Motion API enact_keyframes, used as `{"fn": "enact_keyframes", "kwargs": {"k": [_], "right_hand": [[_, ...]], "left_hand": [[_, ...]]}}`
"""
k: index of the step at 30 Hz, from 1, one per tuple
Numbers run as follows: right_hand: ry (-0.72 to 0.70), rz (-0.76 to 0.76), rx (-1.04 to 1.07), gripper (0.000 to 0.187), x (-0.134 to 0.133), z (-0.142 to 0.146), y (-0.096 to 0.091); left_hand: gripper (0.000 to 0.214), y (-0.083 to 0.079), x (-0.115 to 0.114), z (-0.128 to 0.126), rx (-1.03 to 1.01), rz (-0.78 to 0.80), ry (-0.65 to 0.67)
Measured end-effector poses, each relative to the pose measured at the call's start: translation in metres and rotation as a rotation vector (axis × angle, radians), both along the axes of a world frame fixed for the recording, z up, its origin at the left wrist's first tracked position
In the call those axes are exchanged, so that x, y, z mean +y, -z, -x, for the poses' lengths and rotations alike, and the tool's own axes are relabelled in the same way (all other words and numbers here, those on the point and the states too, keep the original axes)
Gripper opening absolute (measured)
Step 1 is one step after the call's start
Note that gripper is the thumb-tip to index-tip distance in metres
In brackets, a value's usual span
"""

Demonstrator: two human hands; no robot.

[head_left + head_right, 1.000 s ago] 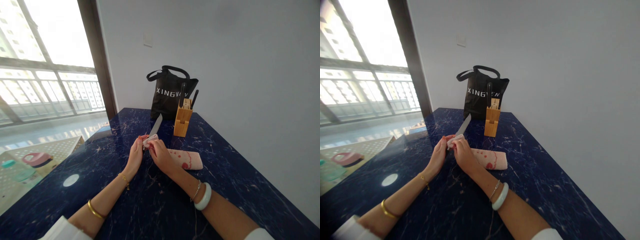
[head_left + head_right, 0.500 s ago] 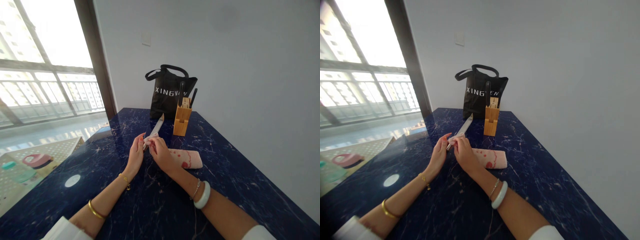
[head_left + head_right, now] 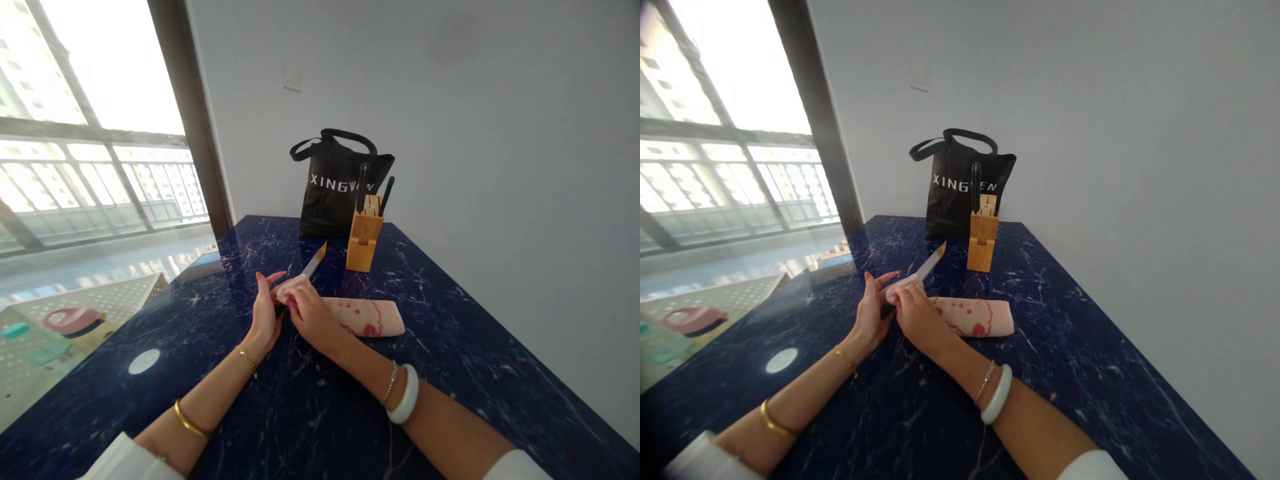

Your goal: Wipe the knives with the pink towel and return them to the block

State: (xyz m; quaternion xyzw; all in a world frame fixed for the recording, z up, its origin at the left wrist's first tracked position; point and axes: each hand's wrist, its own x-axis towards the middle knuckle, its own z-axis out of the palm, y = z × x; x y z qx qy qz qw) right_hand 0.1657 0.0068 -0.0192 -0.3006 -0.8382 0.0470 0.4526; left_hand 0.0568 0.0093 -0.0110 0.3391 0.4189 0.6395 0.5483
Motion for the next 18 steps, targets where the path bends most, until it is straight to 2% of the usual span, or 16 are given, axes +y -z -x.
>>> {"fn": "enact_keyframes", "kwargs": {"k": [2, 5, 8, 12, 18], "right_hand": [[-0.018, -0.036, -0.041, 0.018, 0.002, 0.000, 0.000], [0.031, -0.081, -0.082, 0.018, 0.007, -0.006, -0.002], [0.083, -0.058, -0.070, 0.019, 0.009, -0.009, -0.002], [0.024, -0.050, -0.104, 0.019, 0.003, -0.003, 0.004], [-0.036, -0.050, -0.118, 0.019, 0.003, -0.003, 0.005]], "left_hand": [[0.056, -0.002, 0.000, 0.002, -0.043, 0.046, -0.008], [0.055, -0.005, 0.000, 0.003, -0.048, 0.044, 0.023], [0.055, -0.005, 0.001, 0.002, -0.031, 0.025, 0.060], [0.049, 0.000, 0.006, 0.004, -0.100, 0.110, 0.046], [0.046, 0.009, 0.012, 0.006, -0.214, 0.181, 0.123]]}}
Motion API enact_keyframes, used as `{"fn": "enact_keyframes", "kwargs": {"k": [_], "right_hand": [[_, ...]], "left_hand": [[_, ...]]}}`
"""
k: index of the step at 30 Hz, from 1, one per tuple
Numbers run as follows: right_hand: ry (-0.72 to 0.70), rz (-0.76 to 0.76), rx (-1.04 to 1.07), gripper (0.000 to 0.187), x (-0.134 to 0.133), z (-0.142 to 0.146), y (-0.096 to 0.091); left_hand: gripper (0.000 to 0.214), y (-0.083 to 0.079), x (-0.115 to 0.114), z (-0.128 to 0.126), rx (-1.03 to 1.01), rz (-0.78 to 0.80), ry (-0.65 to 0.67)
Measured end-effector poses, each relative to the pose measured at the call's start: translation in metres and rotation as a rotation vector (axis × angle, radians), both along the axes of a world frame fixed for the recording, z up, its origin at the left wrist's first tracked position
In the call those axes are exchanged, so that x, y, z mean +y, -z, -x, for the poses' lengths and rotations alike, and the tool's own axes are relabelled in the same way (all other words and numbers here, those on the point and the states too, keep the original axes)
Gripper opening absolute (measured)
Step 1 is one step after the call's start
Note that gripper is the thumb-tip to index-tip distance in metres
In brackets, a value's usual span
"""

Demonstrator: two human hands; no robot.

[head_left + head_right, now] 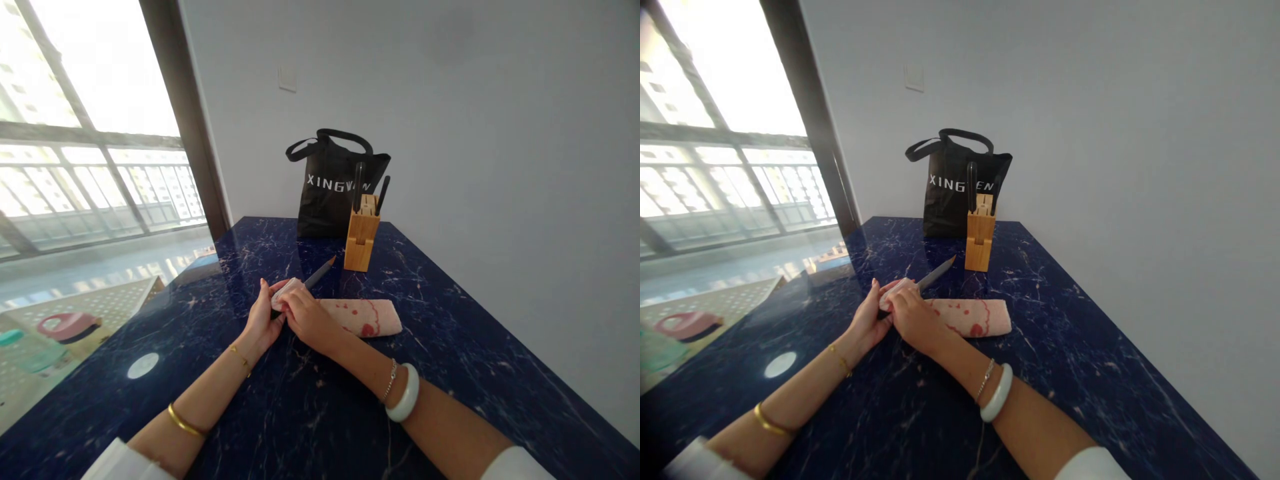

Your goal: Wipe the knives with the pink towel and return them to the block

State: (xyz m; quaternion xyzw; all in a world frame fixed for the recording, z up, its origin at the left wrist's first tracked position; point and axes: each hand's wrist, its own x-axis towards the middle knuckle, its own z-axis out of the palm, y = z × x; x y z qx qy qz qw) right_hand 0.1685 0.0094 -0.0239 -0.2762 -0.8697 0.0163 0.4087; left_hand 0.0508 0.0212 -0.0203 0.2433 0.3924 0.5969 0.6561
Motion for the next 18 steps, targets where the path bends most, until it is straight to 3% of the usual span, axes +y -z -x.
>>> {"fn": "enact_keyframes", "kwargs": {"k": [8, 11, 14, 18], "right_hand": [[0.140, 0.044, 0.104, 0.018, 0.016, -0.017, -0.001], [0.203, 0.073, 0.129, 0.020, 0.023, -0.023, 0.005], [0.206, 0.096, 0.152, 0.020, 0.027, -0.027, 0.008], [0.192, 0.059, 0.072, 0.028, 0.022, -0.027, -0.003]], "left_hand": [[0.036, -0.009, -0.007, -0.008, -0.023, -0.077, -0.057], [0.025, -0.010, -0.003, -0.003, -0.038, -0.105, -0.061], [0.031, -0.012, 0.004, 0.006, -0.023, -0.157, -0.116], [0.033, -0.020, 0.010, 0.017, -0.036, -0.209, -0.225]]}}
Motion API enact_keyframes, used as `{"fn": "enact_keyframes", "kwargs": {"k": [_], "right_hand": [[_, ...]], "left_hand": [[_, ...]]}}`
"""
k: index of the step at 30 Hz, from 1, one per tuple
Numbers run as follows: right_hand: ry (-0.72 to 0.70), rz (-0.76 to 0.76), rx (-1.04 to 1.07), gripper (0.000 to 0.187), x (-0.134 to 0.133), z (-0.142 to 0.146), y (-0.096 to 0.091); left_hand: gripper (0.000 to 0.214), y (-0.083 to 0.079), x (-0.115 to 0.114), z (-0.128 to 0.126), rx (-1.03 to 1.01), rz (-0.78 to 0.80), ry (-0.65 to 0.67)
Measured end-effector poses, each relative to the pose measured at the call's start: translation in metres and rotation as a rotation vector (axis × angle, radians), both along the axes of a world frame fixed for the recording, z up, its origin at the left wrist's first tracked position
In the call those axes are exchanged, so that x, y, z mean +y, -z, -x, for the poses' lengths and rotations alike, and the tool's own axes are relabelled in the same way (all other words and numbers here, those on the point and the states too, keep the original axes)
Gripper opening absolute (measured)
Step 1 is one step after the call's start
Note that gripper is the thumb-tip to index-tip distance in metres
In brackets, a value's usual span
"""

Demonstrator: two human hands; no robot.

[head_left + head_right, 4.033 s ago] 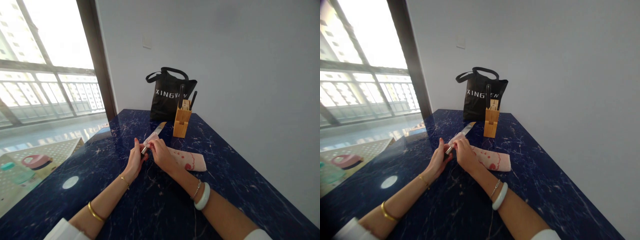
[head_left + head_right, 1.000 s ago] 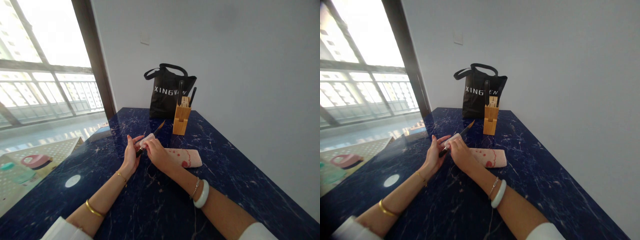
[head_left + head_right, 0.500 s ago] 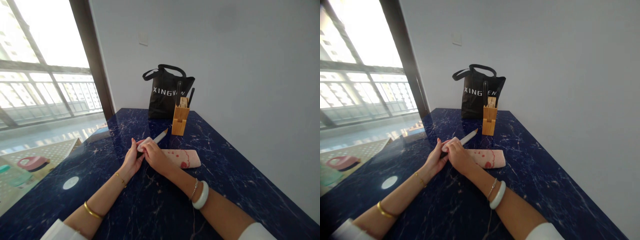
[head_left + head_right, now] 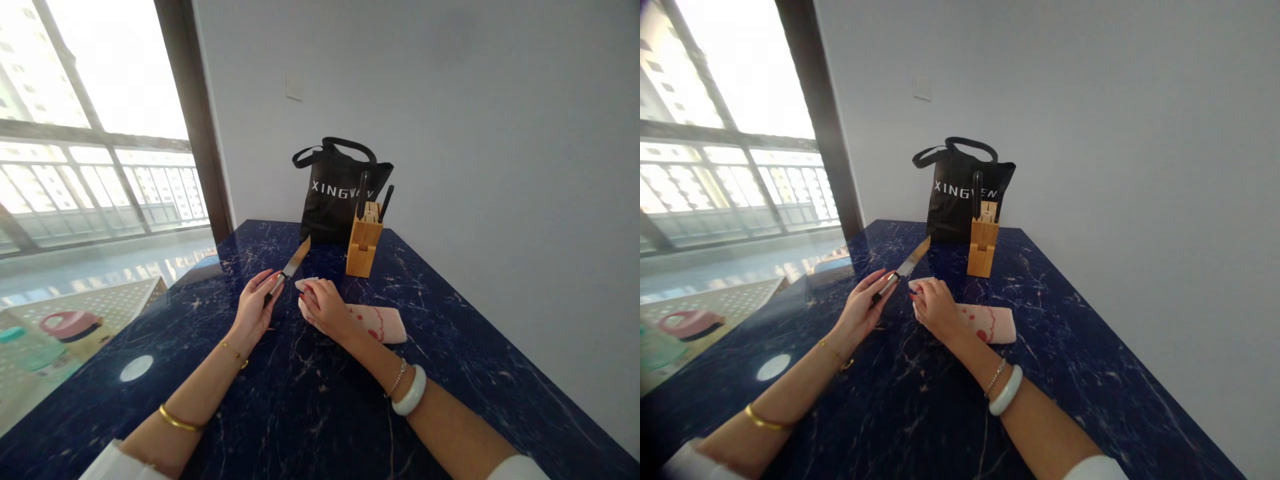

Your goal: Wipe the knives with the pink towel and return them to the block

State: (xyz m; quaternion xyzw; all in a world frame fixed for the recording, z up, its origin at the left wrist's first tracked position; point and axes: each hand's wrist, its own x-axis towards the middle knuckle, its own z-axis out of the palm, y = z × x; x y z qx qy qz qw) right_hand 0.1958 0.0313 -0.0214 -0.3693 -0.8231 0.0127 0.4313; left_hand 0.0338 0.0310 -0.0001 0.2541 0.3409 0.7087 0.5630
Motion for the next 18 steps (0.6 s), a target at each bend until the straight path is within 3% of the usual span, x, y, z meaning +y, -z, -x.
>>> {"fn": "enact_keyframes", "kwargs": {"k": [6, 11, 18], "right_hand": [[0.196, -0.174, -0.279, 0.054, -0.007, 0.003, -0.040], [0.178, -0.266, -0.541, 0.042, -0.001, 0.007, -0.054], [0.208, -0.319, -0.508, 0.016, -0.006, 0.001, -0.049]], "left_hand": [[0.031, -0.016, -0.009, 0.001, -0.058, -0.078, 0.076], [0.034, -0.021, -0.020, -0.009, -0.058, -0.008, 0.144], [0.042, -0.011, -0.026, -0.016, 0.186, -0.039, 0.240]]}}
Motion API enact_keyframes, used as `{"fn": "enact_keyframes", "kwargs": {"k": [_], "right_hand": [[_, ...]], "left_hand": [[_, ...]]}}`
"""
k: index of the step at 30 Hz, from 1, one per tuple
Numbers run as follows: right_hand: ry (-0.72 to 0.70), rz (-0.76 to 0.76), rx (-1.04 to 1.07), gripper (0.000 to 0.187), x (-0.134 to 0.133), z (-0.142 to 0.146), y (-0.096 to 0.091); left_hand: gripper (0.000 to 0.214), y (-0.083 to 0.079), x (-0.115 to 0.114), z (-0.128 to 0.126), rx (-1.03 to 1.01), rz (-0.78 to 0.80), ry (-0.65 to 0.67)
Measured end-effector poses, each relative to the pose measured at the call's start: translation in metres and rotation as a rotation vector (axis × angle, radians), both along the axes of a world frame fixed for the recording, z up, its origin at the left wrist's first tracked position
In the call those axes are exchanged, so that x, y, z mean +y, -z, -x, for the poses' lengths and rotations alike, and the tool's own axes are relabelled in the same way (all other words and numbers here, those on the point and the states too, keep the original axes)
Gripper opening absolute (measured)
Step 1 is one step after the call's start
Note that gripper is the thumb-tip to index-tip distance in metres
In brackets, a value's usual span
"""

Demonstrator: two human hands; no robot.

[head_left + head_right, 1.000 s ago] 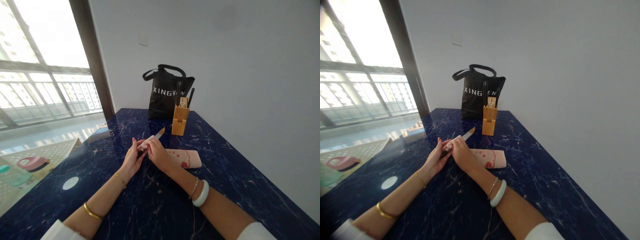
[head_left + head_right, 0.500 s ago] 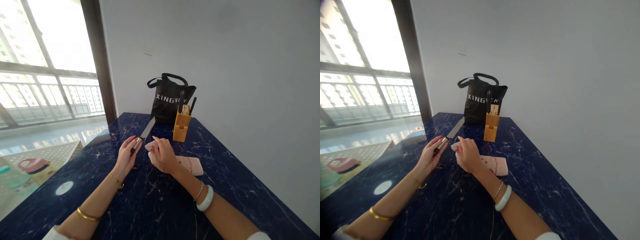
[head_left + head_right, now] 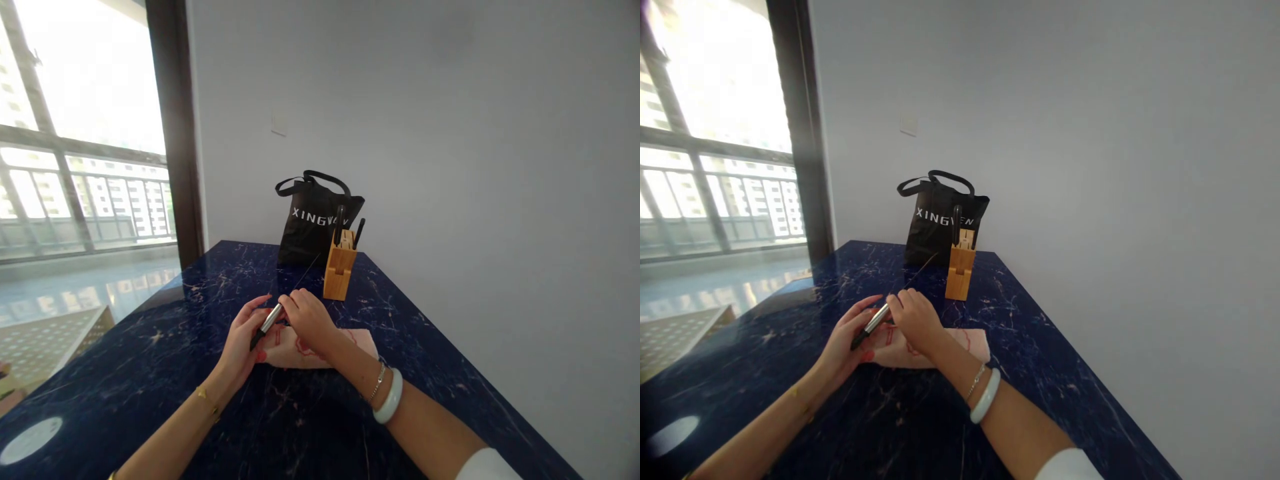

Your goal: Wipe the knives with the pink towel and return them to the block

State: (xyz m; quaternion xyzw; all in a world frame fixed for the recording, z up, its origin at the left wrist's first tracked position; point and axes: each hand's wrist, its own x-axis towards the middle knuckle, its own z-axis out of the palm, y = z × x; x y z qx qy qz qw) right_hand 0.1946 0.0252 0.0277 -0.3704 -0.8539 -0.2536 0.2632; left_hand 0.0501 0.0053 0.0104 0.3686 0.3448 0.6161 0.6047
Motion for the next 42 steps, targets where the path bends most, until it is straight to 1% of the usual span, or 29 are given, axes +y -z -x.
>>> {"fn": "enact_keyframes", "kwargs": {"k": [3, 4, 6, 9, 11, 13, 16, 19, 22, 27, 31, 34, 36, 38, 40, 42], "right_hand": [[-0.017, 0.012, 0.030, 0.014, -0.003, -0.010, -0.001], [-0.035, 0.038, 0.067, 0.015, -0.004, -0.014, -0.003], [-0.086, 0.123, 0.192, 0.017, -0.006, -0.023, -0.009], [-0.120, 0.273, 0.496, 0.021, -0.010, -0.039, -0.029], [-0.100, 0.302, 0.683, 0.023, -0.011, -0.054, -0.050], [-0.076, 0.215, 0.811, 0.023, -0.010, -0.072, -0.072], [-0.028, 0.044, 0.907, 0.025, -0.005, -0.101, -0.101], [-0.007, -0.079, 0.910, 0.025, 0.003, -0.124, -0.118], [0.006, -0.133, 0.890, 0.025, 0.011, -0.138, -0.123], [0.070, -0.107, 0.857, 0.026, 0.020, -0.145, -0.126], [0.101, -0.090, 0.820, 0.024, 0.022, -0.142, -0.135], [0.151, -0.028, 0.751, 0.022, 0.029, -0.137, -0.145], [0.191, 0.025, 0.701, 0.023, 0.040, -0.134, -0.153], [0.245, 0.074, 0.644, 0.027, 0.053, -0.130, -0.160], [0.357, 0.068, 0.551, 0.035, 0.065, -0.126, -0.166], [0.491, 0.017, 0.450, 0.038, 0.076, -0.123, -0.169]], "left_hand": [[0.044, 0.001, -0.003, -0.002, 0.020, -0.100, 0.059], [0.044, 0.001, -0.004, -0.002, 0.013, -0.119, 0.078], [0.045, 0.002, -0.004, -0.002, 0.031, -0.107, 0.094], [0.046, 0.003, -0.001, -0.002, 0.067, -0.034, 0.092], [0.045, 0.005, 0.002, -0.001, 0.072, -0.006, 0.092], [0.044, 0.006, 0.002, 0.000, 0.078, -0.002, 0.097], [0.042, 0.007, 0.001, 0.000, 0.102, 0.007, 0.109], [0.041, 0.009, 0.002, -0.002, 0.129, 0.020, 0.112], [0.044, 0.014, 0.007, -0.004, 0.095, 0.011, 0.103], [0.052, 0.020, 0.012, -0.005, 0.163, -0.013, 0.063], [0.054, 0.017, 0.008, -0.005, 0.166, 0.005, 0.092], [0.049, 0.014, 0.003, -0.006, 0.164, 0.020, 0.116], [0.047, 0.013, 0.002, -0.006, 0.166, 0.027, 0.136], [0.045, 0.014, 0.002, -0.006, 0.180, 0.024, 0.157], [0.043, 0.017, 0.004, -0.004, 0.203, 0.006, 0.170], [0.042, 0.020, 0.007, -0.003, 0.218, -0.010, 0.170]]}}
